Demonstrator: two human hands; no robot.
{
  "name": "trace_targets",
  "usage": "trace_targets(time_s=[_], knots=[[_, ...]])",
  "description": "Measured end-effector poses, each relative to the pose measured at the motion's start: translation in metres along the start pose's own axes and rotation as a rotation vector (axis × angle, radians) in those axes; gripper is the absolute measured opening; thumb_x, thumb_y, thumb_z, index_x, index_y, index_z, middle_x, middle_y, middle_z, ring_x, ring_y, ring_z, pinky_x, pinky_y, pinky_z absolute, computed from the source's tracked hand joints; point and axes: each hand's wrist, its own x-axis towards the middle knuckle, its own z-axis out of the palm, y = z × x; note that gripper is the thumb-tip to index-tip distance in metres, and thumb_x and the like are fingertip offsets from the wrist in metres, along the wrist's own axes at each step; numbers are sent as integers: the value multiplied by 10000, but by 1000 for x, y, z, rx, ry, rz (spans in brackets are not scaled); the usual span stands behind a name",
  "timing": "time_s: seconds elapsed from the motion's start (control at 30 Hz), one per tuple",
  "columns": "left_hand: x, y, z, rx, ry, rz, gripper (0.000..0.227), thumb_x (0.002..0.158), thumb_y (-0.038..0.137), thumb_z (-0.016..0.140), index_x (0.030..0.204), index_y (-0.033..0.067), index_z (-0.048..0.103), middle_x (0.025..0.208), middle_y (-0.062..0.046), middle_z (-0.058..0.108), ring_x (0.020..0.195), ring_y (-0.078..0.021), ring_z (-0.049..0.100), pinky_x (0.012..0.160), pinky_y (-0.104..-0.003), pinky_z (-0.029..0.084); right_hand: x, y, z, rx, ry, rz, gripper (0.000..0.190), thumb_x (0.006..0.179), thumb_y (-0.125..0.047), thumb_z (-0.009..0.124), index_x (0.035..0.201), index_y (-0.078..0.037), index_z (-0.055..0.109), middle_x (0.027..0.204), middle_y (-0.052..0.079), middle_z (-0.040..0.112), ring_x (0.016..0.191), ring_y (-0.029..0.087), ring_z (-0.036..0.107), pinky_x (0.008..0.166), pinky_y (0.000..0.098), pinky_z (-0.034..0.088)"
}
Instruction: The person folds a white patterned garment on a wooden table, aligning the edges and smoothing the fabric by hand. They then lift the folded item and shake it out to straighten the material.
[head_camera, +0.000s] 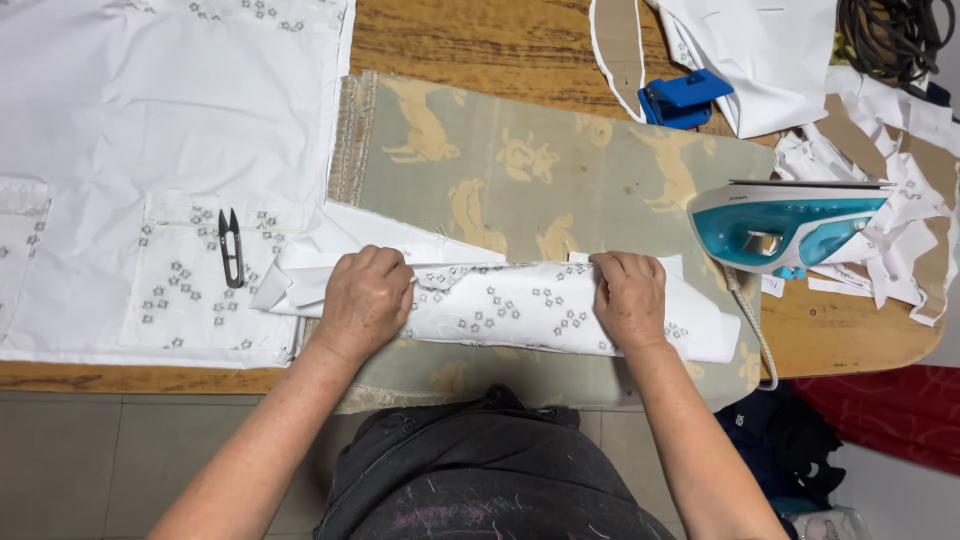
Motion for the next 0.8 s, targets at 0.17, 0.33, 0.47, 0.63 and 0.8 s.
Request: trace_targets(time_s=[0.17,0.33,0.47,0.63,0.8], knots=[[-4,0,-11,-107,89,30,68,736,174,641,757,111,655,764,-17,566,786,-192,563,726,-328,443,5,1,-13,212,-101,-49,230,764,-144,663,980,-218,640,972,-28,571,1002,156,543,942,351,389],[-10,-1,-19,-78,162,58,57,739,169,640,744,114,651,761,-17,573,777,-185,568,747,-332,442,10,8,-20,429,-171,30,50,812,-158,650,859,-166,633,941,-1,585,953,184,566,887,362,425],[-18,-17,-25,43,216,40,45,674,121,655,704,96,632,749,-37,559,731,-215,563,740,-361,447,18,36,-38,582,-182,-1,73,831,-158,639,889,-118,620,822,92,596,850,308,588,813,430,445],[7,-28,-73,118,319,51,84,681,76,689,731,42,630,748,-81,565,687,-240,529,638,-343,455,55,46,-105,497,-85,-177,80,884,-169,620,913,-100,590,835,82,563,808,280,564,743,365,434],[55,-27,-156,262,562,181,86,680,-93,527,672,-8,538,699,-111,469,604,-264,428,518,-352,395,107,50,-197,418,83,-459,96,928,-25,556,1001,32,580,909,166,544,858,308,518,791,375,413]])
